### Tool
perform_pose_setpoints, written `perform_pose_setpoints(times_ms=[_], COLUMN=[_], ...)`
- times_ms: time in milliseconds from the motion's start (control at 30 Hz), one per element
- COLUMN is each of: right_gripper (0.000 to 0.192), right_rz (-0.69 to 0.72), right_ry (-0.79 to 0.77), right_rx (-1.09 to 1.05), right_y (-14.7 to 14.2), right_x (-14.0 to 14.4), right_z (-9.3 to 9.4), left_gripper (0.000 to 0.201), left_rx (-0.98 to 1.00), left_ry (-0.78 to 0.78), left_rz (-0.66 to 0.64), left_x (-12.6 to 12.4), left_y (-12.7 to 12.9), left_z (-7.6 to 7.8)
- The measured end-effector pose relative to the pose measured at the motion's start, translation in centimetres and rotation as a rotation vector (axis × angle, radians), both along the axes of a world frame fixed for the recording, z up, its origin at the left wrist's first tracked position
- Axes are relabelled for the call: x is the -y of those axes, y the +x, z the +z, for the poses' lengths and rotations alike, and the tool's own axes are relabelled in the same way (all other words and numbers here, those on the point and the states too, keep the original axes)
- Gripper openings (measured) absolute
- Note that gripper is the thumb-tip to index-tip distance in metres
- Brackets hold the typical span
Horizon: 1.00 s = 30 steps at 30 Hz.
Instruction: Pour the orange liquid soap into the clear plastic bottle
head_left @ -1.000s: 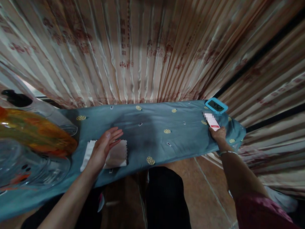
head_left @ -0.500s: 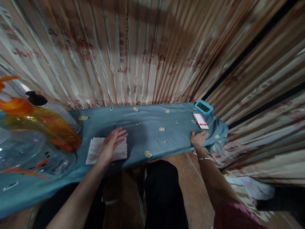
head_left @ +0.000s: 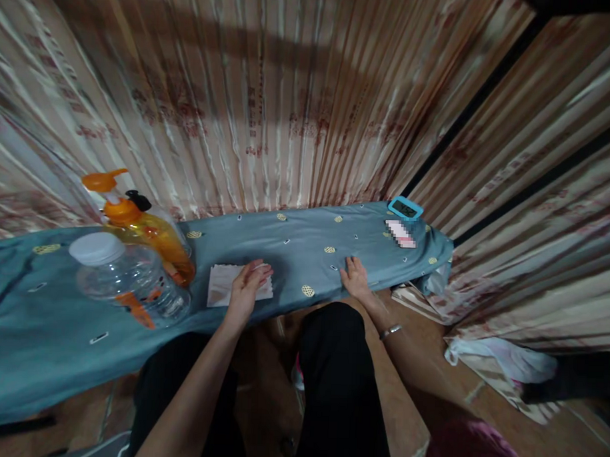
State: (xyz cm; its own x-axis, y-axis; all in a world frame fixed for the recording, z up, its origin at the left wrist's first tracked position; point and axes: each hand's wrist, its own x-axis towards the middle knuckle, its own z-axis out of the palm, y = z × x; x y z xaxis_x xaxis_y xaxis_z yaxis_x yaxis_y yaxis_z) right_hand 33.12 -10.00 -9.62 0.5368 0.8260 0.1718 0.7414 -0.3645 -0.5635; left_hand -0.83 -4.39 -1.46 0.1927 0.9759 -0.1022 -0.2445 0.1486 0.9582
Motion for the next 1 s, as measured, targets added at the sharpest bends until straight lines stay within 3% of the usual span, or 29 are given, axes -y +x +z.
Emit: perform_pose_setpoints(times_ms=[167, 300, 433, 567, 667, 800, 900, 1000], right_gripper=[0.031, 0.033, 0.038, 0.043, 0.047, 0.047, 0.046, 0.045], right_rz=[0.254, 0.397, 0.472, 0.456, 0.426, 0.421, 0.408, 0.402], right_ry=[-0.040, 0.000, 0.106, 0.225, 0.265, 0.289, 0.285, 0.284], right_rx=[-0.252, -0.402, -0.464, -0.435, -0.371, -0.306, -0.280, -0.272], right_y=[-3.0, -8.9, -16.0, -20.6, -22.1, -22.7, -22.6, -22.5], right_x=[-3.0, -6.9, -10.3, -10.7, -9.5, -8.4, -8.4, -8.6], right_z=[2.6, 3.3, 3.6, 3.6, 3.2, 2.9, 2.7, 2.5], left_gripper=[0.084, 0.079, 0.069, 0.058, 0.054, 0.052, 0.072, 0.101], left_rx=[0.017, 0.023, -0.036, -0.155, -0.225, -0.356, -0.496, -0.549], left_ry=[0.029, 0.078, 0.147, 0.216, 0.268, 0.422, 0.553, 0.524], left_rz=[0.041, 0.143, 0.233, 0.279, 0.329, 0.502, 0.681, 0.773], left_x=[0.8, 1.6, 3.4, 6.3, 8.5, 10.5, 10.7, 9.2], left_y=[-1.7, -2.8, -4.5, -6.9, -8.4, -9.4, -9.9, -10.4], left_z=[-0.8, -1.1, -1.0, -0.3, 1.1, 3.5, 4.9, 5.8])
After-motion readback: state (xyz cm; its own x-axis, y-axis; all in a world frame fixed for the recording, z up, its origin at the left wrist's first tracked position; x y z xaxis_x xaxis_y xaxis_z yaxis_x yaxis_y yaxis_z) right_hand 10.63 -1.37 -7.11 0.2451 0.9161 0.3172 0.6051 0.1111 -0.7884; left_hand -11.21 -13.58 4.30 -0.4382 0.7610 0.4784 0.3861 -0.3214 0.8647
